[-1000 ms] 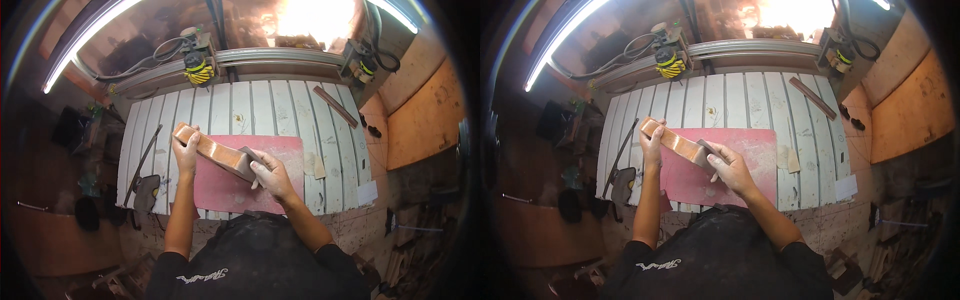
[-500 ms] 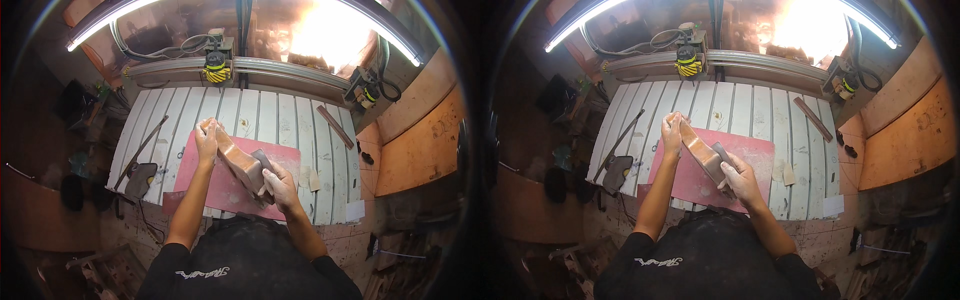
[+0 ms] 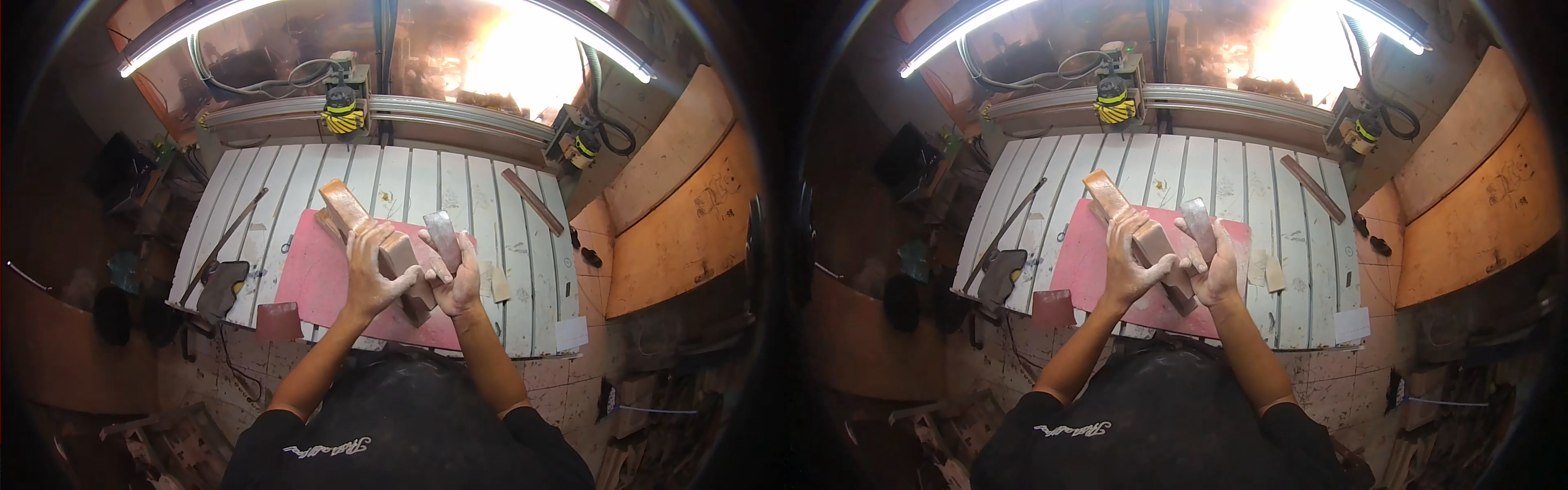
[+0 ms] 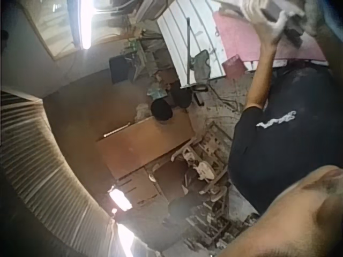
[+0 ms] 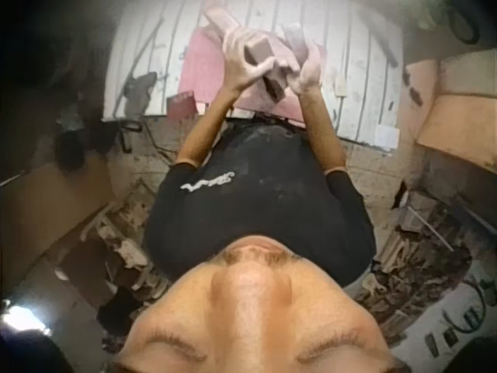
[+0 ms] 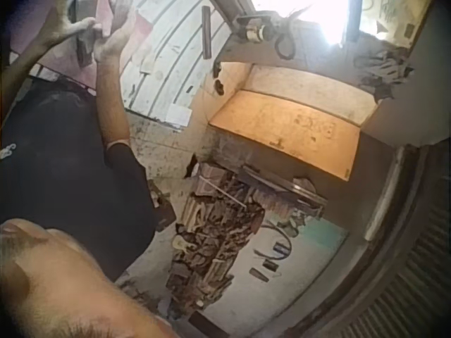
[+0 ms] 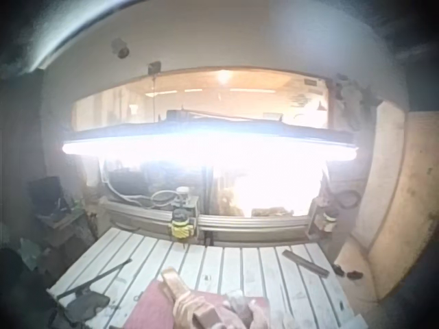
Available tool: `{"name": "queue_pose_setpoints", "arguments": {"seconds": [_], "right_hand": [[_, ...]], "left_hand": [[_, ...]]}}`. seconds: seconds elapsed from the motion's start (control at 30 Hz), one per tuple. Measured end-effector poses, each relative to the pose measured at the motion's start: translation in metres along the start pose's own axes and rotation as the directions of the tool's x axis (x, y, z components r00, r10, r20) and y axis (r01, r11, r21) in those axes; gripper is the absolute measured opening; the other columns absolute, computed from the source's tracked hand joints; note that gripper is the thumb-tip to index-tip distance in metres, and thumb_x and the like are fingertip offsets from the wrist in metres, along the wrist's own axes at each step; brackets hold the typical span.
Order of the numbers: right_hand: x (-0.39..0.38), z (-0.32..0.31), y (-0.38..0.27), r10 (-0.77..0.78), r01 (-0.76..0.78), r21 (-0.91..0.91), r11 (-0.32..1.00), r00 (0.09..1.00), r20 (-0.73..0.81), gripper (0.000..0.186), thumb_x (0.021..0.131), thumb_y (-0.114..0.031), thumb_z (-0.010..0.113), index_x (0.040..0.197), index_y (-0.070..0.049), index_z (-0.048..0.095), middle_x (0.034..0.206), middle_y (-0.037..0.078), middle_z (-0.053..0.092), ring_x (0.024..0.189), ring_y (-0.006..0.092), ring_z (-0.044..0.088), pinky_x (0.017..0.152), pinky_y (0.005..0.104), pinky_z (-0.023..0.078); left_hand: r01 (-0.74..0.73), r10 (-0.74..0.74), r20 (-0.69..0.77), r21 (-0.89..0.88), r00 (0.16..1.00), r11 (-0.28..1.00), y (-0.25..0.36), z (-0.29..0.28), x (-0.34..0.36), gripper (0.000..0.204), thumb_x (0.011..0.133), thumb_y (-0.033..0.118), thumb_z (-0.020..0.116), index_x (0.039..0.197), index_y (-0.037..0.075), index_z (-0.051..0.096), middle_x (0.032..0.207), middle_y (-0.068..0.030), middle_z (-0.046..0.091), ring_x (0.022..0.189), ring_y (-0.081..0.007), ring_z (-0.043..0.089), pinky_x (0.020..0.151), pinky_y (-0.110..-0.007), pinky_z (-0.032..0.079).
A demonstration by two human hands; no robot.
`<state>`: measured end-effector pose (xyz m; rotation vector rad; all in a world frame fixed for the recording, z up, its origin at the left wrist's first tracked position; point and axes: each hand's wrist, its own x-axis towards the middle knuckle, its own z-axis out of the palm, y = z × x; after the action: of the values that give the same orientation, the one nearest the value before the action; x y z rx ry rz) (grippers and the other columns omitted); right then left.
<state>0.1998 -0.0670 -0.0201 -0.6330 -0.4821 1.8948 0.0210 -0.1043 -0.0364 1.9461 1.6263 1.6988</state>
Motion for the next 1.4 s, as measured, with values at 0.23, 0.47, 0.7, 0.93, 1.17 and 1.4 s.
{"name": "queue_pose_setpoints", "arguments": {"seconds": [0.23,0.47,0.7,0.93,1.17,1.4], "right_hand": [[-0.01,-0.038,-0.016,0.022,-0.023,-0.056,0.998,1.0,-0.018,0.043,0.115,-0.035,0.05,0.146,-0.008,0.058,0.125,0.006,0.072,0.06,0.0042,0.046,0.064,0.0277,0.056],[-0.014,-0.062,-0.014,0.012,-0.016,-0.158,0.987,1.0,-0.025,0.03,0.109,-0.018,0.062,0.139,-0.014,0.062,0.095,-0.007,0.063,0.068,0.0033,0.056,0.068,0.0279,0.057],[-0.014,-0.069,-0.001,0.115,-0.116,-0.135,0.984,0.993,-0.014,0.012,0.106,-0.018,0.063,0.117,-0.013,0.064,0.091,-0.005,0.063,0.074,0.0096,0.064,0.073,0.0327,0.059],[-0.02,-0.061,-0.009,0.118,-0.117,-0.224,0.968,0.993,-0.006,0.02,0.099,-0.011,0.057,0.117,-0.007,0.065,0.102,0.004,0.071,0.078,0.0158,0.067,0.077,0.0317,0.056],[-0.015,-0.033,-0.01,-0.107,0.153,-0.666,0.73,0.988,0.11,0.022,0.102,-0.011,0.058,0.12,-0.002,0.069,0.106,0.01,0.072,0.082,0.016,0.066,0.078,0.0331,0.055],[-0.006,0.006,0.006,-0.319,0.585,-0.763,0.275,0.804,0.501,0.012,0.093,-0.002,0.076,0.104,-0.002,0.071,0.098,0.012,0.067,0.092,0.025,0.066,0.085,0.0374,0.053]], "left_hand": [[-0.007,-0.005,0.085,0.133,0.996,0.991,-0.016,-0.01,0.007,0.054,0.083,0.035,0.086,0.125,0.005,0.07,0.124,-0.0138,0.074,0.125,-0.037,0.066,0.122,-0.064,0.032],[0.032,-0.051,0.15,0.127,0.987,0.991,-0.001,0.003,-0.015,0.133,0.058,0.041,0.101,0.16,0.0,0.025,0.16,-0.0282,0.033,0.153,-0.0501,0.029,0.127,-0.062,0.027],[0.091,-0.093,0.039,0.033,0.995,0.995,0.016,0.005,-0.02,0.117,0.066,0.041,0.099,0.156,0.004,0.035,0.152,-0.025,0.042,0.149,-0.0471,0.036,0.128,-0.058,0.027],[0.107,-0.107,0.022,0.025,0.994,0.994,0.009,-0.006,0.001,0.035,0.096,0.02,0.074,0.123,0.0,0.064,0.12,-0.0164,0.068,0.122,-0.0357,0.061,0.114,-0.052,0.042],[0.17,-0.15,0.119,-0.183,0.981,0.968,-0.012,-0.013,0.04,0.036,0.106,0.024,0.049,0.092,-0.001,0.071,0.093,-0.0199,0.072,0.097,-0.0396,0.07,0.093,-0.05,0.051],[0.15,-0.065,0.351,-0.221,0.934,0.964,-0.033,-0.002,0.064,0.051,0.104,0.033,0.042,0.078,-0.001,0.069,0.077,-0.022,0.068,0.071,-0.0405,0.066,0.072,-0.049,0.052]]}}
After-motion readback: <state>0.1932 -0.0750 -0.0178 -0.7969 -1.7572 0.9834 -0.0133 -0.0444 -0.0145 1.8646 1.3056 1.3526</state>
